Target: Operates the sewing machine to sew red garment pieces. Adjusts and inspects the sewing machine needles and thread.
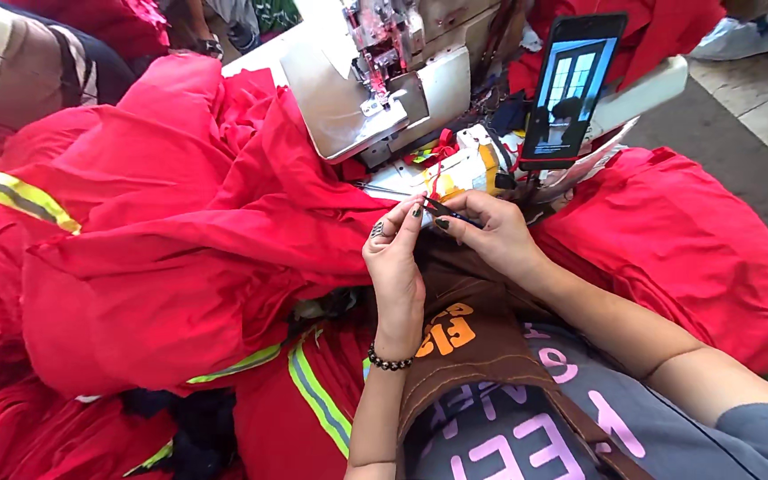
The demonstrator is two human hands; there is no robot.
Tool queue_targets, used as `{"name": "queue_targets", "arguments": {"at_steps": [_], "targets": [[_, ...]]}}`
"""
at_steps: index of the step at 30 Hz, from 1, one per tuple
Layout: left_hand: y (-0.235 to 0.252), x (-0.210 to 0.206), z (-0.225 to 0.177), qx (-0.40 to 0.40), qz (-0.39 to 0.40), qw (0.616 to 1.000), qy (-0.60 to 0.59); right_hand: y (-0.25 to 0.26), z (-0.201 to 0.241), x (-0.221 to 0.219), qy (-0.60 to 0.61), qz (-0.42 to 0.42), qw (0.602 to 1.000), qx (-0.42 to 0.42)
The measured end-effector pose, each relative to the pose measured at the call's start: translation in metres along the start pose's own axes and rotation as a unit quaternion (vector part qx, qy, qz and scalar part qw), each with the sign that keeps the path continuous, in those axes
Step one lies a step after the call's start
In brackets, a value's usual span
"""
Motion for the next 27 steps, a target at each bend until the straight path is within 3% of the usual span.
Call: {"name": "queue_targets", "arguments": {"at_steps": [7,27], "targets": [[-0.001,0.002,0.009,-0.012,-0.048,0.999,0.001,0.0,-0.005,-0.001,0.025,0.0,1.0,-0.006],[-0.003,0.005,0.014,-0.014,-0.068,0.998,-0.003,0.0,-0.012,-0.01,0.054,0.0,0.998,-0.017]]}}
Point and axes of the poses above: each hand's wrist, its own y-axis towards the middle knuckle, its own x-axis out of the back of the hand, z = x × y, the point moved 8 cm from there along y, towards the middle knuckle, and after that the axes turned 7 degrees about -y, right-handed, at the moved point
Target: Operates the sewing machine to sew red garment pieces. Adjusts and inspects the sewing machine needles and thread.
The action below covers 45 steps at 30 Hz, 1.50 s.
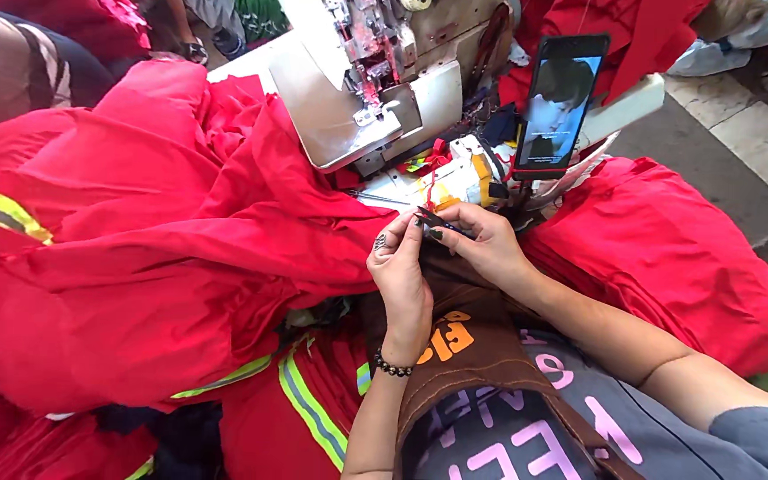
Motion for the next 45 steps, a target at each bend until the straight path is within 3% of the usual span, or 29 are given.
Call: {"name": "queue_targets", "arguments": {"at_steps": [21,28,31,34,36,40,45], "targets": [[-0.005,-0.001,-0.004,-0.055,0.028,0.997,0.046,-0.001,-0.002,-0.004,0.006,-0.004,1.0,-0.005],[-0.004,0.002,0.011,0.035,0.017,0.999,-0.029,-0.002,-0.017,-0.015,0.194,0.044,0.975,-0.099],[-0.002,0.005,0.016,0.068,0.014,0.996,-0.053,0.002,-0.019,-0.008,0.215,0.055,0.967,-0.129],[0.006,0.014,0.012,0.062,0.003,0.997,-0.048,0.015,-0.019,0.014,0.149,0.06,0.98,-0.115],[0.016,0.025,0.006,0.042,-0.009,0.998,-0.04,0.02,-0.017,0.034,0.012,0.101,0.991,-0.086],[0.036,0.052,-0.004,0.014,-0.056,0.998,-0.025,0.007,-0.029,0.058,-0.226,0.209,0.947,-0.091],[0.04,0.057,0.008,0.009,-0.071,0.997,-0.039,-0.019,-0.067,0.047,-0.276,0.229,0.915,-0.186]]}}
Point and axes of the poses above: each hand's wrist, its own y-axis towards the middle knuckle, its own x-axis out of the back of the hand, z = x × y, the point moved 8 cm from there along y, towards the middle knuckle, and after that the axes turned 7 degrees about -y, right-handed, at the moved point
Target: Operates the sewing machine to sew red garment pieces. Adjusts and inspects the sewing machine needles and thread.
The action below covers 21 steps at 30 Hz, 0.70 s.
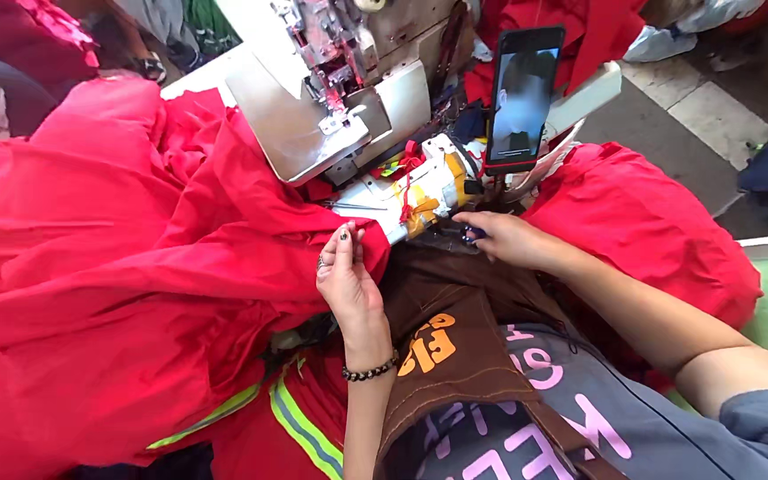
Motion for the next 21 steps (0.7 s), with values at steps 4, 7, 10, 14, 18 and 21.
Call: {"name": "queue_targets", "arguments": {"at_steps": [4,7,10,14,18,21], "targets": [[-0.014,-0.015,-0.002,-0.012,0.028,0.999,0.031,0.0,0.009,-0.007,0.084,0.016,0.996,0.025],[-0.025,-0.028,-0.005,-0.028,0.047,0.998,0.031,-0.004,0.017,-0.015,0.242,0.039,0.968,0.045],[-0.034,-0.036,-0.007,-0.04,0.071,0.996,0.037,-0.011,0.027,-0.027,0.381,0.077,0.92,0.056],[-0.039,-0.04,-0.006,-0.049,0.097,0.992,0.059,-0.014,0.037,-0.037,0.464,0.1,0.877,0.076],[-0.04,-0.041,-0.005,-0.047,0.1,0.992,0.062,-0.014,0.042,-0.032,0.496,0.075,0.862,0.074],[-0.042,-0.041,-0.005,-0.044,0.106,0.991,0.062,-0.015,0.044,-0.019,0.467,-0.002,0.879,0.092]]}}
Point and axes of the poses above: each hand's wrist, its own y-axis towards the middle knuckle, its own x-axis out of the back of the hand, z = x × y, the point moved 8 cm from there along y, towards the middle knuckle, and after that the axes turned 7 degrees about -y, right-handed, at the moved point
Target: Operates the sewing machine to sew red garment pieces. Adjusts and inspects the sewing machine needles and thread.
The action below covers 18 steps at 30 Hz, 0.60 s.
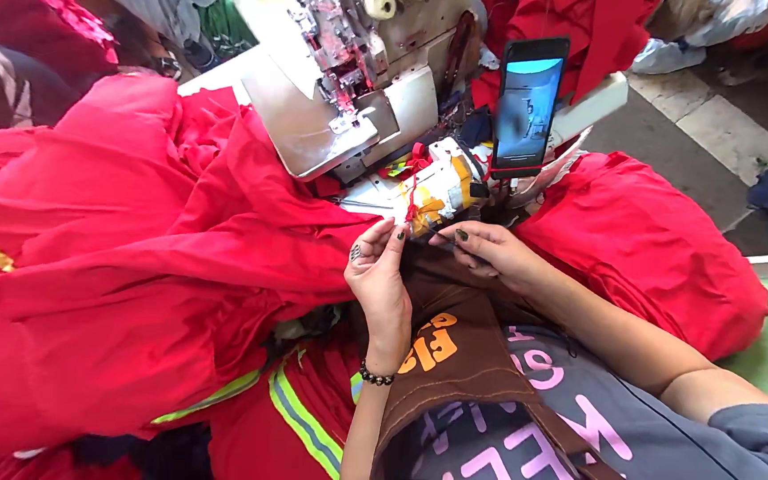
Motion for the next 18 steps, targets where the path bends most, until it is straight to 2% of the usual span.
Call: {"name": "queue_targets", "arguments": {"at_steps": [5,9,18], "targets": [[-0.004,-0.005,-0.003,0.024,0.014,1.0,-0.005,-0.005,0.022,0.006,-0.113,-0.094,0.984,0.104],[-0.007,-0.007,-0.003,0.039,0.018,0.999,-0.009,-0.01,0.035,-0.002,-0.201,-0.121,0.957,0.168],[-0.011,-0.009,-0.005,0.025,0.034,0.999,0.01,-0.004,0.035,-0.006,-0.221,-0.146,0.947,0.181]]}}
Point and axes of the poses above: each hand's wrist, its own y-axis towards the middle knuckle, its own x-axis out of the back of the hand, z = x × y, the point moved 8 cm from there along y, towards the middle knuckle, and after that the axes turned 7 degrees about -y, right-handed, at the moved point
